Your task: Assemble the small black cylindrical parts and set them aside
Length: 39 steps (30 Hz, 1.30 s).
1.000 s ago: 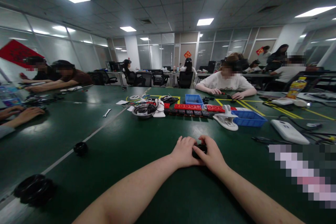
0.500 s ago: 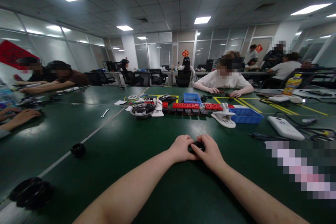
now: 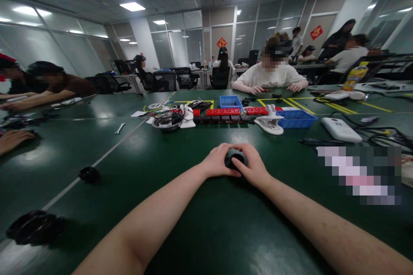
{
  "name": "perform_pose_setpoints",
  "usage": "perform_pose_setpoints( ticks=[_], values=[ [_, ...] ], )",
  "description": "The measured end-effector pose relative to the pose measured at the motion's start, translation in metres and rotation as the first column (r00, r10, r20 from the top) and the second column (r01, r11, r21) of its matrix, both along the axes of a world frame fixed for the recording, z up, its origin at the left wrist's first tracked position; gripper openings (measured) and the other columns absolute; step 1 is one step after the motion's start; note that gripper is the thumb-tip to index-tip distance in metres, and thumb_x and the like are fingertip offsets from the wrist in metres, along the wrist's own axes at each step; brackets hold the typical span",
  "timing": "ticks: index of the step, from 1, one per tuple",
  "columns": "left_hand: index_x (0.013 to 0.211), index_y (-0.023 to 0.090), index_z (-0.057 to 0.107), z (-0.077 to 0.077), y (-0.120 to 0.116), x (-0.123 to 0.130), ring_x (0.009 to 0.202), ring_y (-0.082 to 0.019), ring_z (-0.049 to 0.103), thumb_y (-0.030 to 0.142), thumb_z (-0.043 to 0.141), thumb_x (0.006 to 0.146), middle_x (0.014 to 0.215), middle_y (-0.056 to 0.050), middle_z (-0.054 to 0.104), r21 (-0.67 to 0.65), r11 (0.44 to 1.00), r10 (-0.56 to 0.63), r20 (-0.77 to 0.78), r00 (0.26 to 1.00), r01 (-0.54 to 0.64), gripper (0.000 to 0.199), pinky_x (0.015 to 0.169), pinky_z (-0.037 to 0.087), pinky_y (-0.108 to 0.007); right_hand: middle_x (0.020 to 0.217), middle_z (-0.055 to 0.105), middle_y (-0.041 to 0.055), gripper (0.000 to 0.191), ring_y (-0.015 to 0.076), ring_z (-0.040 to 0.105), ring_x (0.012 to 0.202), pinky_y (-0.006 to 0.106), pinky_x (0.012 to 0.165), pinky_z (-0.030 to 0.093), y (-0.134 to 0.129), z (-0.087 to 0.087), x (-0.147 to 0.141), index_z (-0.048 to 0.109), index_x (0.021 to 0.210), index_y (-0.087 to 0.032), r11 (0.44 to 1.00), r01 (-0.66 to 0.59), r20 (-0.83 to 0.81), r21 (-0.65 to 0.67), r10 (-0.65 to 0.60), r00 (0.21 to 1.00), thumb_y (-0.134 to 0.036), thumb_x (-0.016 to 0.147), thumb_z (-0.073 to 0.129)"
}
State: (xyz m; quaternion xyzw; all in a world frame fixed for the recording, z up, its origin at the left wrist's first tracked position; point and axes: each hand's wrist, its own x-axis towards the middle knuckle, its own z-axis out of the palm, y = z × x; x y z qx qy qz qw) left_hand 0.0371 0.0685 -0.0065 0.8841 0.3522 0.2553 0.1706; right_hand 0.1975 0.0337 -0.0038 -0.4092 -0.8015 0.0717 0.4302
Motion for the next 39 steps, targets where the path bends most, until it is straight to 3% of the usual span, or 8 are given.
perform_pose_setpoints(
  ticks=[7,13,22,27,34,39],
  values=[
    [0.105,0.02,0.046,-0.008,-0.007,0.01,0.1,-0.027,0.048,0.056,0.07,0.053,0.102,-0.006,0.052,0.108,0.981,0.177,-0.148,0.973,-0.162,0.068,0.097,0.027,-0.048,0.08,0.052,0.0054,0.031,0.0214,0.05,0.075,0.035,0.067,0.042,0.008,-0.01,0.0,0.05,0.087,-0.017,0.99,0.131,0.033,-0.048,-0.129,0.991,-0.042,0.07,0.059],
    [0.087,0.019,0.055,-0.012,-0.001,0.01,0.091,-0.025,0.05,0.046,0.069,0.06,0.089,-0.004,0.053,0.09,0.987,0.149,-0.178,0.973,-0.135,0.041,0.087,0.037,-0.039,0.079,0.051,0.0027,0.027,0.019,0.05,0.075,0.031,0.067,0.042,0.007,-0.012,-0.004,0.048,0.082,-0.019,0.984,0.159,0.067,-0.083,-0.154,0.986,-0.038,0.069,0.061],
    [0.089,0.019,0.058,-0.012,-0.005,0.01,0.088,-0.023,0.05,0.038,0.066,0.063,0.092,-0.004,0.053,0.119,0.983,0.153,-0.118,0.981,-0.139,0.033,0.082,0.042,-0.035,0.085,0.051,0.0066,0.017,0.0238,0.049,0.085,0.038,0.078,0.039,-0.004,-0.005,-0.008,0.057,0.085,-0.018,0.984,0.178,0.047,-0.009,-0.177,0.983,-0.029,0.072,0.058],
    [0.096,0.018,0.059,-0.016,-0.002,0.004,0.095,-0.024,0.049,0.041,0.067,0.064,0.097,-0.005,0.052,0.087,0.989,0.128,-0.101,0.987,-0.119,0.04,0.084,0.042,-0.034,0.088,0.056,0.006,0.021,0.0226,0.051,0.085,0.038,0.078,0.04,-0.008,-0.005,-0.005,0.062,0.091,-0.02,0.995,0.096,0.025,-0.011,-0.095,0.995,-0.021,0.071,0.054],
    [0.097,0.023,0.061,-0.014,-0.003,-0.002,0.098,-0.023,0.05,0.047,0.068,0.063,0.101,-0.002,0.054,0.043,0.999,0.02,-0.14,0.99,-0.014,0.042,0.085,0.041,-0.033,0.087,0.065,0.0001,0.023,0.0179,0.055,0.088,0.034,0.085,0.04,-0.012,0.0,-0.005,0.064,0.076,-0.023,0.997,-0.072,0.001,0.001,0.072,0.997,-0.012,0.07,0.045],
    [0.116,0.023,0.047,-0.009,-0.009,0.0,0.108,-0.026,0.045,0.058,0.069,0.054,0.117,-0.005,0.048,0.047,0.998,0.047,-0.134,0.99,-0.041,0.075,0.092,0.036,-0.038,0.11,0.056,0.0073,0.027,0.0231,0.048,0.105,0.042,0.092,0.035,-0.013,0.0,-0.005,0.057,0.102,-0.021,1.0,-0.007,-0.033,0.011,0.007,0.999,-0.028,0.078,0.048]
  ],
)
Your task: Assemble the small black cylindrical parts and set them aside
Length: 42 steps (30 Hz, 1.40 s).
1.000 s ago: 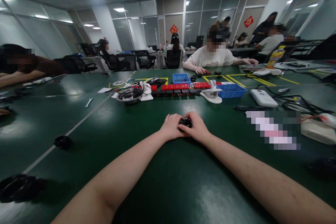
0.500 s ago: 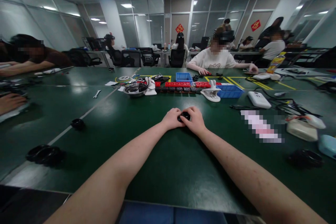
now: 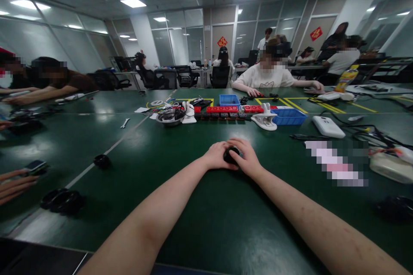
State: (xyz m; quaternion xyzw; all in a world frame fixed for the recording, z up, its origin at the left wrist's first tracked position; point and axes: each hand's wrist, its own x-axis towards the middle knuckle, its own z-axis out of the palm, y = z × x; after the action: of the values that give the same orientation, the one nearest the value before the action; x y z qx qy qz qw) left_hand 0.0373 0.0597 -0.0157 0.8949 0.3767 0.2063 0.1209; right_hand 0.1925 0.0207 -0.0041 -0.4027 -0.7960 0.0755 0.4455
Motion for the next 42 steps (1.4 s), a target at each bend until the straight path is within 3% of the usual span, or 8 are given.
perform_pose_setpoints(
  ticks=[7,12,17,21,26,33,38,42],
  values=[
    [0.114,0.02,0.043,0.003,-0.013,0.003,0.108,-0.027,0.044,0.064,0.067,0.053,0.113,-0.007,0.048,0.03,0.99,0.14,0.006,0.99,-0.141,0.079,0.094,0.033,-0.042,0.101,0.054,0.012,0.045,0.0256,0.052,0.09,0.043,0.079,0.042,0.006,-0.012,0.002,0.046,0.11,-0.015,0.986,0.156,-0.001,-0.056,-0.156,0.988,-0.045,0.076,0.05],
    [0.101,0.017,0.051,0.002,-0.022,0.009,0.101,-0.029,0.047,0.064,0.065,0.054,0.101,-0.008,0.052,0.074,0.974,0.214,-0.018,0.977,-0.212,0.067,0.097,0.026,-0.05,0.082,0.053,0.0063,0.035,0.0226,0.052,0.078,0.038,0.071,0.043,0.005,-0.013,0.002,0.051,0.094,-0.016,0.977,0.206,0.039,-0.058,-0.204,0.978,-0.043,0.073,0.055],
    [0.095,0.017,0.056,0.002,-0.024,0.013,0.1,-0.029,0.048,0.058,0.063,0.061,0.097,-0.008,0.054,0.099,0.966,0.243,-0.028,0.97,-0.239,0.054,0.099,0.021,-0.052,0.08,0.051,0.005,0.023,0.0224,0.05,0.08,0.037,0.073,0.042,0.002,-0.008,-0.001,0.055,0.08,-0.018,0.979,0.201,0.07,-0.035,-0.198,0.978,-0.039,0.072,0.057],
    [0.094,0.017,0.057,0.001,-0.018,0.009,0.1,-0.028,0.048,0.055,0.065,0.061,0.1,-0.008,0.054,0.081,0.975,0.212,-0.028,0.977,-0.209,0.051,0.098,0.026,-0.048,0.084,0.053,0.0053,0.02,0.022,0.051,0.083,0.036,0.076,0.041,-0.002,-0.003,0.0,0.058,0.087,-0.019,0.988,0.152,0.079,-0.026,-0.15,0.986,-0.033,0.074,0.055],
    [0.102,0.018,0.057,0.0,-0.008,0.001,0.1,-0.024,0.05,0.05,0.069,0.059,0.105,-0.005,0.055,0.013,0.995,0.098,-0.036,0.995,-0.098,0.054,0.087,0.041,-0.034,0.088,0.06,0.0042,0.022,0.0209,0.053,0.084,0.036,0.078,0.041,-0.003,0.001,0.002,0.063,0.089,-0.021,0.999,0.041,0.098,-0.026,-0.038,0.994,-0.017,0.07,0.051],
    [0.101,0.022,0.058,0.001,-0.006,0.0,0.099,-0.026,0.053,0.047,0.07,0.058,0.102,-0.002,0.058,-0.034,0.999,0.04,-0.046,0.998,-0.041,0.05,0.087,0.04,-0.037,0.088,0.065,0.0001,0.019,0.0185,0.056,0.087,0.034,0.083,0.041,-0.009,0.003,-0.004,0.063,0.078,-0.022,0.998,-0.061,0.091,-0.006,0.061,0.994,-0.015,0.072,0.047],
    [0.112,0.022,0.05,0.002,-0.011,0.001,0.103,-0.027,0.05,0.053,0.069,0.058,0.112,-0.004,0.054,-0.018,0.999,0.05,-0.023,0.998,-0.05,0.065,0.09,0.037,-0.039,0.106,0.057,0.0086,0.029,0.024,0.05,0.1,0.041,0.088,0.037,-0.009,0.0,-0.004,0.056,0.103,-0.019,0.999,0.041,0.063,0.019,-0.042,0.997,-0.033,0.078,0.049],
    [0.116,0.022,0.045,0.004,-0.018,0.002,0.106,-0.027,0.048,0.057,0.067,0.058,0.116,-0.006,0.051,0.001,0.998,0.068,-0.021,0.997,-0.068,0.071,0.092,0.035,-0.041,0.106,0.055,0.0121,0.042,0.0262,0.051,0.097,0.043,0.083,0.04,-0.003,-0.009,0.0,0.049,0.111,-0.016,0.992,0.126,0.063,0.004,-0.126,0.99,-0.041,0.078,0.049]
  ],
)
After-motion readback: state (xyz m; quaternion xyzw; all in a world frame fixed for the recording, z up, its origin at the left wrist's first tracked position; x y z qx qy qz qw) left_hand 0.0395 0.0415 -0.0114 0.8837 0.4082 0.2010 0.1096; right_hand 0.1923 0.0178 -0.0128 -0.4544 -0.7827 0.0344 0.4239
